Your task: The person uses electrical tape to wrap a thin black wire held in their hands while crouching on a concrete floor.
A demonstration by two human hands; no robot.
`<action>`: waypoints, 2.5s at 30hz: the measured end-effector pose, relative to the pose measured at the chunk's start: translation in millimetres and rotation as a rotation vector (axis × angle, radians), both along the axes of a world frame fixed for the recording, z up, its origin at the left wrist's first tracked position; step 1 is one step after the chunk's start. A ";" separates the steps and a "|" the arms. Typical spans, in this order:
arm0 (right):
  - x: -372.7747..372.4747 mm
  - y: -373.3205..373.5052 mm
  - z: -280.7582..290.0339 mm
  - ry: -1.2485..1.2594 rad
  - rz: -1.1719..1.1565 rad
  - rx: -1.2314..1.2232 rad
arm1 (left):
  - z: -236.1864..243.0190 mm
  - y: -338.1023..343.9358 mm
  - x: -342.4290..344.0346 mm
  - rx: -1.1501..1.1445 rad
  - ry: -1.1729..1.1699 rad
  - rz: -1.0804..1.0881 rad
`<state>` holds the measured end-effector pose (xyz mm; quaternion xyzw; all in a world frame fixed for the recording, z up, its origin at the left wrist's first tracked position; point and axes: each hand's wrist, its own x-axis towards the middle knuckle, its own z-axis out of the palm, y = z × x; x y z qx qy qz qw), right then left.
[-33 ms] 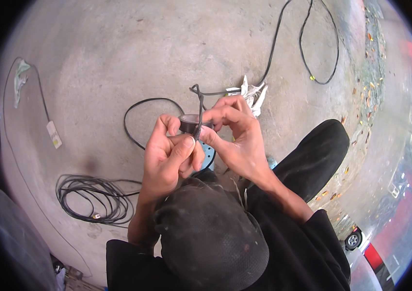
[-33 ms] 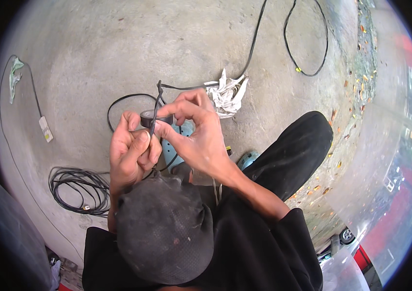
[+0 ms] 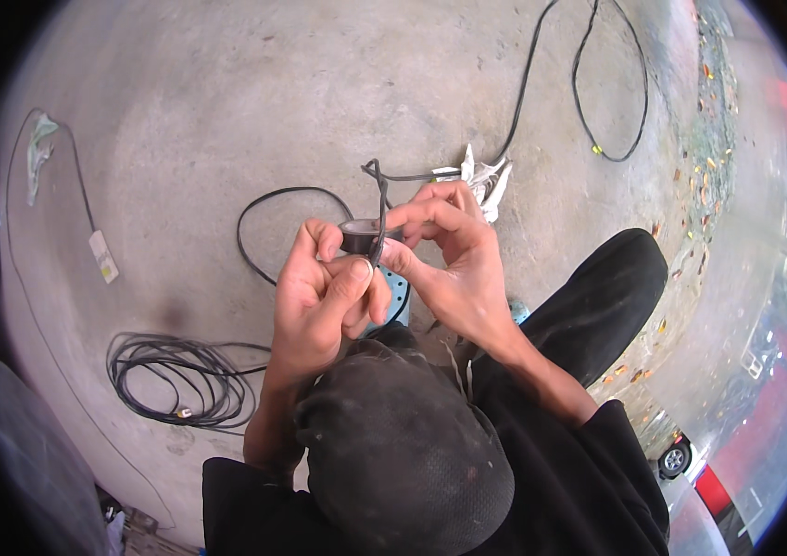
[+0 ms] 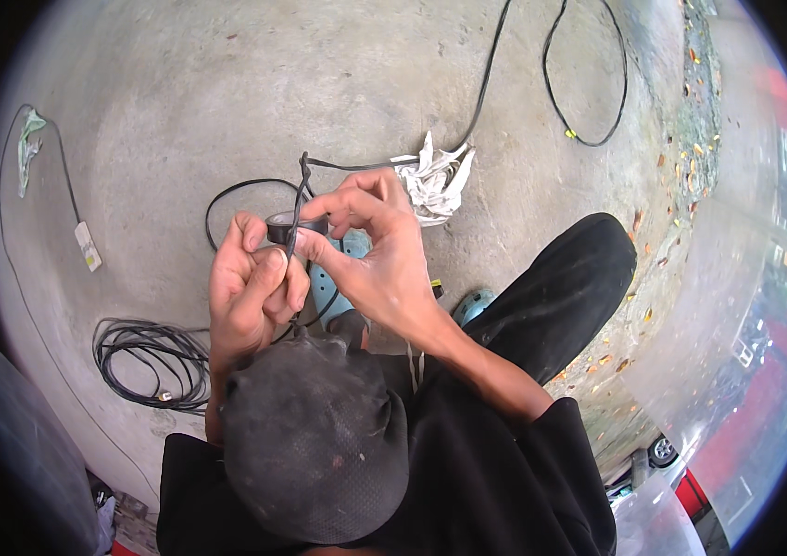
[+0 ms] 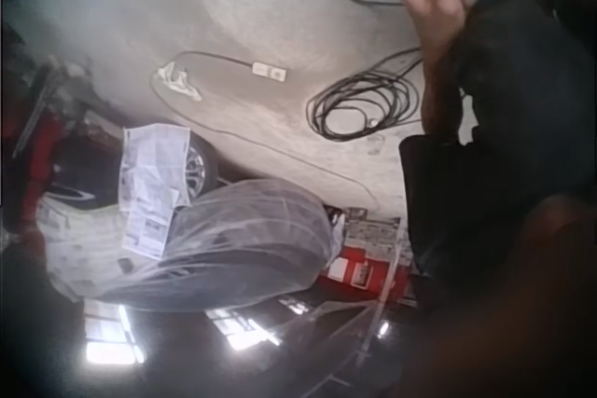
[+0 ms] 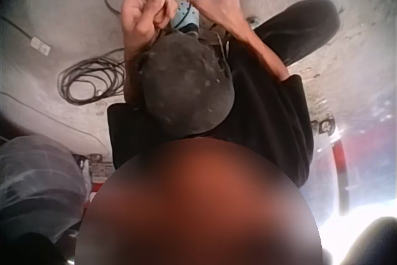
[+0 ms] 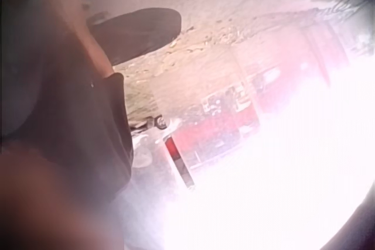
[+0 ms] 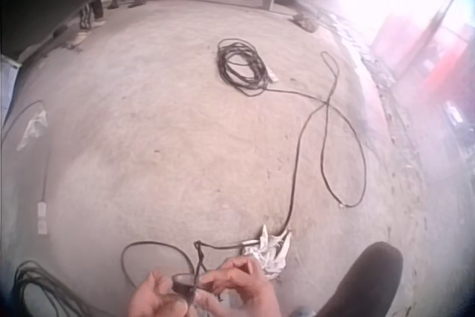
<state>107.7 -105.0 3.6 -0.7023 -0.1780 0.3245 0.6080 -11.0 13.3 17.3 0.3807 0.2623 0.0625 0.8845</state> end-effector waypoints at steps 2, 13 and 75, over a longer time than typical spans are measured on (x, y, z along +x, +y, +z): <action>-0.7 3.6 -0.7 0.037 -0.030 0.032 | 1.2 -2.3 1.7 0.068 0.053 0.035; 3.7 9.2 17.0 0.426 -0.008 0.110 | -18.6 -12.4 4.7 0.610 0.034 0.135; 52.7 44.5 16.7 -0.086 0.726 -0.122 | -48.8 -20.9 3.6 0.987 0.104 0.222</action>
